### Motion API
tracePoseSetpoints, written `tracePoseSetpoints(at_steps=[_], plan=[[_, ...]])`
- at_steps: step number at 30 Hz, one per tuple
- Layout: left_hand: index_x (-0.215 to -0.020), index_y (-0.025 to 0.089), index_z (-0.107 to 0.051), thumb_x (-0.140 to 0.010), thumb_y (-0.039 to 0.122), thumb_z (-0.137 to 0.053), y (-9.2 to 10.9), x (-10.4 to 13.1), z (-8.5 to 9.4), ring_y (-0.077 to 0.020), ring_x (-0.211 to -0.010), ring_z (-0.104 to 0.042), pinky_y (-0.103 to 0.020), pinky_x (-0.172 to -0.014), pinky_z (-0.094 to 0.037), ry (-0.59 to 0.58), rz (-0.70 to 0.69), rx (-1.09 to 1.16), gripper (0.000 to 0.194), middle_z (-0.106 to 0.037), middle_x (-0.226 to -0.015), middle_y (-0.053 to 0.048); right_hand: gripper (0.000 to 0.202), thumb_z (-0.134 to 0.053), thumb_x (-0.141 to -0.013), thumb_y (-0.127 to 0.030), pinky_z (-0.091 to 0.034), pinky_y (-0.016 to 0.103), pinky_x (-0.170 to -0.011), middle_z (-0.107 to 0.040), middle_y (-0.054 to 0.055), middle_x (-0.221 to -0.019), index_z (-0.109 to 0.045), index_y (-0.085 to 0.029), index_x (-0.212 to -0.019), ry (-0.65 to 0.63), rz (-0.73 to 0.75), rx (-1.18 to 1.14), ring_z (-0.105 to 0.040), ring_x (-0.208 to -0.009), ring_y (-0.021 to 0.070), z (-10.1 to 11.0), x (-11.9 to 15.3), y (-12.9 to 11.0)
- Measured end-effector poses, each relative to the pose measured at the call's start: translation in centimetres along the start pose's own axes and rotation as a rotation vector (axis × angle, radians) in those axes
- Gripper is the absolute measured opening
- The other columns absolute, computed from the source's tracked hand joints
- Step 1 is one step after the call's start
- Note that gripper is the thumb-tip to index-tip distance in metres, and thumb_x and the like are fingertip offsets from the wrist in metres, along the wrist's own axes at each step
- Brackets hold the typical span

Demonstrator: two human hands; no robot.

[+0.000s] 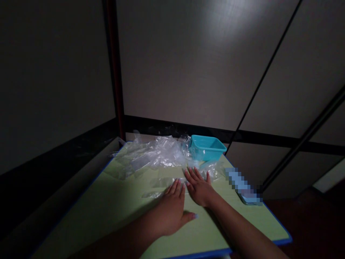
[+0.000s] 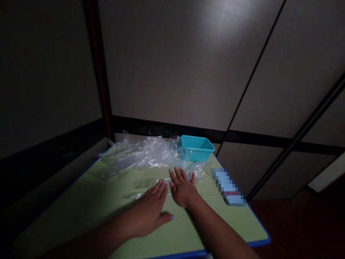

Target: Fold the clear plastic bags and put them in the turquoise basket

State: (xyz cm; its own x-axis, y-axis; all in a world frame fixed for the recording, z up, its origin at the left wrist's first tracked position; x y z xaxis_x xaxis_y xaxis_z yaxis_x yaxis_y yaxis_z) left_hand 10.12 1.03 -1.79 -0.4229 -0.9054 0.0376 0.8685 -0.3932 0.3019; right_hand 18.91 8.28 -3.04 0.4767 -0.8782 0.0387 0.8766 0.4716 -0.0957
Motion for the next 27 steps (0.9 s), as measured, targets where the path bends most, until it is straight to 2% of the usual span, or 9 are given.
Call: tracePoseSetpoints(at_steps=[7,10,13,15,17,19,21,23,27], plan=[[-0.137,0.003,-0.027,-0.076,0.066,-0.037,-0.4,0.2,0.0,-0.0361,-0.133,-0.006,-0.051,-0.106,-0.017,0.012,0.108,-0.051,0.087,-0.014,-0.144,-0.024,0.052,-0.013,-0.091,-0.041,0.003,0.061,-0.1,-0.006,-0.001,-0.148,-0.008,-0.03,-0.142,0.007,0.003,0.016,-0.003,-0.136,0.0219,0.1,0.0,0.0],[-0.135,0.003,-0.032,-0.078,0.065,-0.036,-0.5,0.1,0.4,-0.0356,-0.133,-0.013,-0.049,-0.106,-0.017,0.086,0.101,-0.09,0.085,-0.023,-0.142,-0.023,0.052,-0.012,-0.091,-0.041,0.003,0.06,-0.1,-0.007,-0.001,-0.148,-0.007,-0.03,-0.142,0.006,0.001,0.024,-0.003,-0.136,0.0215,0.1,0.1,0.0],[-0.126,0.01,-0.045,-0.082,0.059,-0.035,-1.0,-0.4,2.2,-0.0309,-0.128,-0.03,-0.046,-0.105,-0.019,0.229,0.032,-0.106,0.066,-0.042,-0.134,-0.017,0.052,-0.012,-0.091,-0.041,0.004,0.059,-0.1,-0.007,-0.001,-0.148,-0.007,-0.03,-0.142,-0.008,0.001,0.03,-0.002,-0.136,0.0211,0.0,0.1,-0.1],[-0.109,0.016,-0.057,-0.087,0.048,-0.034,-2.6,-0.7,4.0,-0.0274,-0.115,-0.043,-0.044,-0.099,-0.027,0.335,0.073,-0.113,0.045,-0.056,-0.116,-0.013,0.052,-0.011,-0.091,-0.041,0.004,0.059,-0.1,-0.006,-0.001,-0.148,-0.006,-0.03,-0.142,-0.015,0.001,0.027,-0.002,-0.136,0.0209,0.0,0.1,-0.1],[-0.095,0.016,-0.06,-0.089,0.039,-0.033,-5.1,-0.8,5.6,-0.0261,-0.106,-0.047,-0.04,-0.091,-0.034,0.42,0.181,-0.117,0.036,-0.058,-0.105,-0.013,0.052,-0.011,-0.091,-0.043,0.004,0.059,-0.1,-0.006,-0.001,-0.148,-0.005,-0.029,-0.142,-0.018,0.002,0.019,-0.001,-0.136,0.0208,0.0,0.1,-0.1],[-0.087,0.015,-0.06,-0.087,0.034,-0.036,-7.5,-0.8,6.5,-0.0256,-0.1,-0.049,-0.038,-0.087,-0.035,0.437,0.275,-0.128,0.031,-0.058,-0.097,-0.013,0.053,-0.01,-0.091,-0.045,0.003,0.06,-0.1,-0.005,0.0,-0.148,-0.005,-0.029,-0.142,-0.02,0.003,0.014,-0.001,-0.136,0.0208,0.1,0.1,-0.1],[-0.083,0.016,-0.059,-0.084,0.037,-0.042,-9.5,-0.7,6.6,-0.026,-0.097,-0.049,-0.036,-0.083,-0.036,0.411,0.358,-0.127,0.027,-0.059,-0.092,-0.012,0.054,-0.01,-0.091,-0.047,0.003,0.06,-0.1,-0.005,0.0,-0.148,-0.005,-0.03,-0.142,-0.025,0.003,0.009,-0.001,-0.136,0.0209,0.1,0.1,-0.1],[-0.082,0.017,-0.059,-0.079,0.045,-0.048,-10.4,-0.6,6.4,-0.0257,-0.095,-0.049,-0.034,-0.08,-0.037,0.389,0.377,-0.121,0.03,-0.059,-0.089,-0.01,0.054,-0.01,-0.091,-0.047,0.003,0.06,-0.1,-0.005,0.0,-0.148,-0.005,-0.03,-0.141,-0.024,0.004,0.002,-0.001,-0.136,0.021,0.1,0.1,-0.1],[-0.079,0.019,-0.058,-0.068,0.055,-0.058,-10.4,-0.8,5.6,-0.0263,-0.094,-0.05,-0.032,-0.077,-0.038,0.351,0.319,-0.14,0.038,-0.059,-0.089,-0.009,0.054,-0.01,-0.091,-0.048,0.003,0.061,-0.099,-0.005,0.001,-0.148,-0.006,-0.03,-0.142,-0.022,0.015,-0.009,-0.001,-0.136,0.0212,0.1,0.1,-0.1]])
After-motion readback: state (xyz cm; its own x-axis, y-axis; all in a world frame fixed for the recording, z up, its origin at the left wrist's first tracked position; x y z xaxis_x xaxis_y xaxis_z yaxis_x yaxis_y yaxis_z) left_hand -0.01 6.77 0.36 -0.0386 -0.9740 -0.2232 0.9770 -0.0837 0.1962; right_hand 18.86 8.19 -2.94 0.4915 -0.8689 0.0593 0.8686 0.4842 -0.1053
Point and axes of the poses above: each hand's wrist, its own x-axis away from the middle knuckle, its own z-axis out of the back of the hand, y = z × x, the point moved 7 cm from there along -x, towards the middle knuckle
